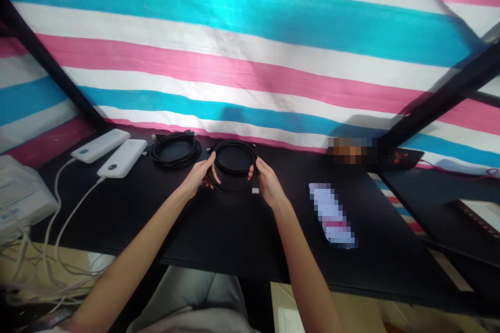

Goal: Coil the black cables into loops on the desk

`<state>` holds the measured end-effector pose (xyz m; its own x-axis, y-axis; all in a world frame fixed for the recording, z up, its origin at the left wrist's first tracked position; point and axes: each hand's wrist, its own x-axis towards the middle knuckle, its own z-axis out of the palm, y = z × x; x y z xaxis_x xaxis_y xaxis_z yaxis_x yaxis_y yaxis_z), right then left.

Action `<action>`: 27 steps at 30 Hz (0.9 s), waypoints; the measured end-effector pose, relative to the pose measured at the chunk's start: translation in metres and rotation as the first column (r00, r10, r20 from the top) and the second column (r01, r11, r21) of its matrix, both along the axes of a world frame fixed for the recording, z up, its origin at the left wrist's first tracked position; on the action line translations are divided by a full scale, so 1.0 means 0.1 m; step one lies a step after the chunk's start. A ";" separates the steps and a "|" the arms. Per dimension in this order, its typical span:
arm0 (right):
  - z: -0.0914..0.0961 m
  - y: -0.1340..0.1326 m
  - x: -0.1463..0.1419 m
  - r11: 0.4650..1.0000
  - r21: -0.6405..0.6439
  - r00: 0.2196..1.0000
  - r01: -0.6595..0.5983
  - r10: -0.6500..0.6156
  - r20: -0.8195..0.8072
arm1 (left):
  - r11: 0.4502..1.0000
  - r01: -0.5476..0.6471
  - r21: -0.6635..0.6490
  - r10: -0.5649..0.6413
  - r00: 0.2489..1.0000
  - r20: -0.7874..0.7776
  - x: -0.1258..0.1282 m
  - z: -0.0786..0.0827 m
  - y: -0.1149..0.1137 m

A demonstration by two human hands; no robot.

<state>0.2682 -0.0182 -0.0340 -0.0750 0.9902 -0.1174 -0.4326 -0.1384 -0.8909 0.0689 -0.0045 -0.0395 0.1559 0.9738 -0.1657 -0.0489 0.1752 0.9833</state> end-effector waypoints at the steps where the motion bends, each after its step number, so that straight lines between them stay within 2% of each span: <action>1: 0.00 0.00 -0.01 1.000 0.001 1.000 -0.013 0.013 -0.026 | 1.000 0.001 0.002 -0.001 1.000 0.000 0.00 -0.01 0.00; 4: -0.02 0.02 -0.04 1.000 0.003 0.999 0.007 -0.007 -0.033 | 1.000 -0.020 0.007 0.020 1.000 0.017 0.02 -0.05 0.02; 8: -0.13 0.06 -0.09 0.997 0.045 0.991 0.070 -0.075 0.107 | 0.995 -0.101 0.003 0.101 0.995 0.022 0.03 -0.11 0.04; 12: -0.23 0.04 -0.11 0.991 0.136 0.948 0.017 -0.059 0.313 | 0.976 -0.210 0.052 0.210 0.978 0.003 0.03 -0.14 0.04; 15: -0.26 0.01 -0.11 0.988 0.156 0.903 -0.021 -0.048 0.426 | 0.967 -0.246 0.067 0.246 0.969 -0.006 0.04 -0.16 0.03; 20: -0.29 0.03 -0.09 0.992 0.128 0.856 0.008 -0.073 0.511 | 0.976 -0.202 0.082 0.205 0.979 -0.022 0.04 -0.20 0.05; 27: -0.32 0.06 -0.06 0.986 0.126 0.902 0.106 -0.148 0.405 | 0.993 -0.118 0.008 0.118 0.993 0.027 0.02 -0.25 0.08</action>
